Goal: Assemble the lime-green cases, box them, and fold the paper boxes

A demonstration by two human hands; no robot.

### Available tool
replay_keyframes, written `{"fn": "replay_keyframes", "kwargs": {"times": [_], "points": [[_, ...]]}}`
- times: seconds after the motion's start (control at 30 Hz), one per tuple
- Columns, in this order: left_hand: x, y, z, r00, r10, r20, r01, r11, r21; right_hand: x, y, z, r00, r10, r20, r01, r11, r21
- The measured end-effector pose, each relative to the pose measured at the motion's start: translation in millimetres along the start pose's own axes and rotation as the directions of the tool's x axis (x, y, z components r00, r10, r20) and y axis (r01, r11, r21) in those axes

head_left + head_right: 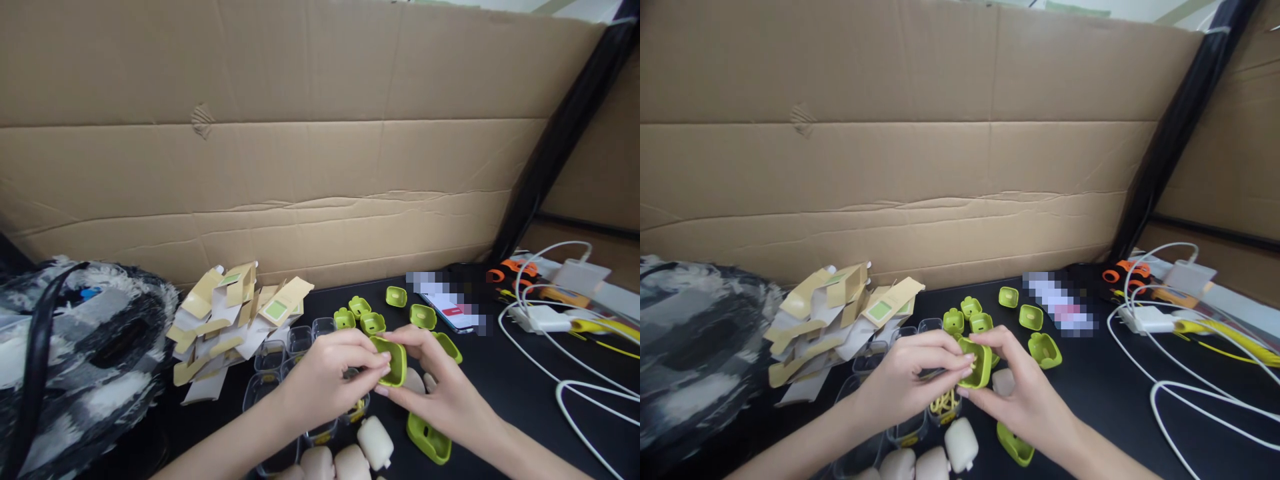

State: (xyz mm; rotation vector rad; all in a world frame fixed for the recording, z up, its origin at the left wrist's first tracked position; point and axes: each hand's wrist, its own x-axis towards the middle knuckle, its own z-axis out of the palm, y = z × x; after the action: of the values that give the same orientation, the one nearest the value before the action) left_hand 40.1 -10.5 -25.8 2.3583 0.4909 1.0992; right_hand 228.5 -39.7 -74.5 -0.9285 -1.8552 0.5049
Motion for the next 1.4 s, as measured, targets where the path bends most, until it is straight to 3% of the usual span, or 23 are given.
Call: {"fn": "replay_keyframes", "kwargs": {"times": [0.33, 0.67, 0.97, 1.4], "points": [[-0.7, 0.2, -1.1, 0.998, -0.044, 0.035, 0.041, 0.996, 0.084, -0.3, 0.5, 0.7, 1.000, -0.012, 0.006, 0.012, 0.999, -0.038], [0.2, 3.7, -10.1, 0.988, -0.069, 0.138, 0.038, 0.976, 0.213, -0.2, 0.2, 0.2, 0.999, -0.003, 0.042, 0.006, 0.996, -0.086], [2.9, 4.6, -13.5, 0.967, -0.177, 0.183, 0.131, 0.963, 0.235, -2.1, -0.1, -0.6, 0.997, -0.005, 0.076, 0.015, 0.992, -0.126], [0.4, -2.6, -10.4, 0.979, -0.033, 0.199, -0.038, 0.938, 0.344, -3.4, -5.4, 1.8, 0.997, -0.051, 0.053, 0.057, 0.991, -0.122]]}}
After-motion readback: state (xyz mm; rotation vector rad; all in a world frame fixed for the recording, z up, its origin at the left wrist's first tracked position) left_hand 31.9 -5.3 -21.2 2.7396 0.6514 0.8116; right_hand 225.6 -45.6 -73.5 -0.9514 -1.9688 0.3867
